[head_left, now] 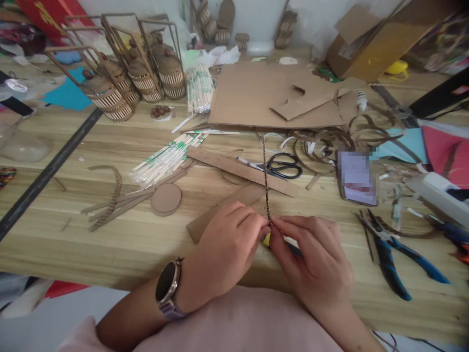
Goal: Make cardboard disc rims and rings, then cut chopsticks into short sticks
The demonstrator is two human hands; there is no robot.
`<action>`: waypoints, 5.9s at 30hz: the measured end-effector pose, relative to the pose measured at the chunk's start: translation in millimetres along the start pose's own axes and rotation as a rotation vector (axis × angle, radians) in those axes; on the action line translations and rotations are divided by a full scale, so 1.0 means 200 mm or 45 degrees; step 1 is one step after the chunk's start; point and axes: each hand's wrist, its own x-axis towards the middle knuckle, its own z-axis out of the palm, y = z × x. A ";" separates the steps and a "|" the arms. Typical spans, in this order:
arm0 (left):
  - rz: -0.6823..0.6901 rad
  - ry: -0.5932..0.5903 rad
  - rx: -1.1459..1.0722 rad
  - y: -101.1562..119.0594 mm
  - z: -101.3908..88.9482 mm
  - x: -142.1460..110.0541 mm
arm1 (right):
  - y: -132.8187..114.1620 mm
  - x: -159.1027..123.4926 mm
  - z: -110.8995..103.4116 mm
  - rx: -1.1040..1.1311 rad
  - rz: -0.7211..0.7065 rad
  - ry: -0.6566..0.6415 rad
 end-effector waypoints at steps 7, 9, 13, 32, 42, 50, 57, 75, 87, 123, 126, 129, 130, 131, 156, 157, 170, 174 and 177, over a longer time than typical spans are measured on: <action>-0.036 -0.020 -0.068 0.02 -0.01 -0.01 | 0.00 -0.01 0.00 -0.153 -0.037 0.038; -0.089 -0.019 -0.112 0.02 -0.01 -0.01 | -0.01 -0.01 0.00 -0.169 -0.040 0.029; -0.134 -0.001 -0.128 0.03 -0.01 -0.01 | -0.01 -0.01 0.00 -0.162 -0.045 0.018; -0.037 -0.046 -0.091 0.03 -0.04 -0.02 | 0.01 0.01 -0.01 0.004 -0.015 -0.087; -0.048 -0.074 -0.266 0.00 -0.05 -0.02 | 0.03 0.01 -0.04 0.166 0.055 -0.182; -0.070 -0.079 -0.301 -0.01 -0.06 -0.02 | 0.03 0.01 -0.04 0.177 -0.019 -0.095; -0.096 -0.127 -0.331 0.00 -0.05 -0.03 | 0.01 -0.02 -0.02 0.190 -0.006 -0.018; -0.154 -0.146 -0.268 0.04 -0.06 -0.04 | -0.05 -0.02 -0.01 0.101 -0.051 -0.039; -0.174 -0.211 -0.448 0.01 -0.07 -0.02 | -0.04 -0.05 -0.01 0.242 0.023 0.048; -0.350 -0.001 -0.250 0.05 -0.01 -0.05 | -0.08 -0.05 0.00 0.281 -0.011 0.000; -0.339 -0.011 -0.274 0.05 -0.02 -0.06 | -0.08 -0.05 0.00 0.252 0.003 0.029; -0.317 -0.035 -0.324 0.05 -0.03 -0.05 | -0.08 -0.06 -0.01 0.195 -0.011 0.042; -0.311 -0.037 -0.336 0.05 -0.03 -0.05 | -0.08 -0.06 -0.01 0.182 -0.021 0.039; -0.308 -0.031 -0.344 0.05 -0.03 -0.05 | -0.08 -0.06 -0.01 0.175 -0.027 0.031; -0.430 0.030 -0.227 0.03 0.01 -0.05 | -0.07 -0.10 0.04 0.374 0.118 -0.006; -0.432 0.044 -0.222 0.03 0.01 -0.05 | -0.07 -0.10 0.04 0.400 0.131 -0.002; -0.487 0.005 -0.288 0.02 0.02 -0.05 | -0.07 -0.12 0.04 0.337 0.161 -0.068; -0.485 0.045 -0.237 0.01 0.03 -0.06 | -0.08 -0.11 0.04 0.357 0.205 -0.113; -0.473 0.055 -0.227 0.01 0.03 -0.06 | -0.08 -0.12 0.04 0.422 0.224 -0.110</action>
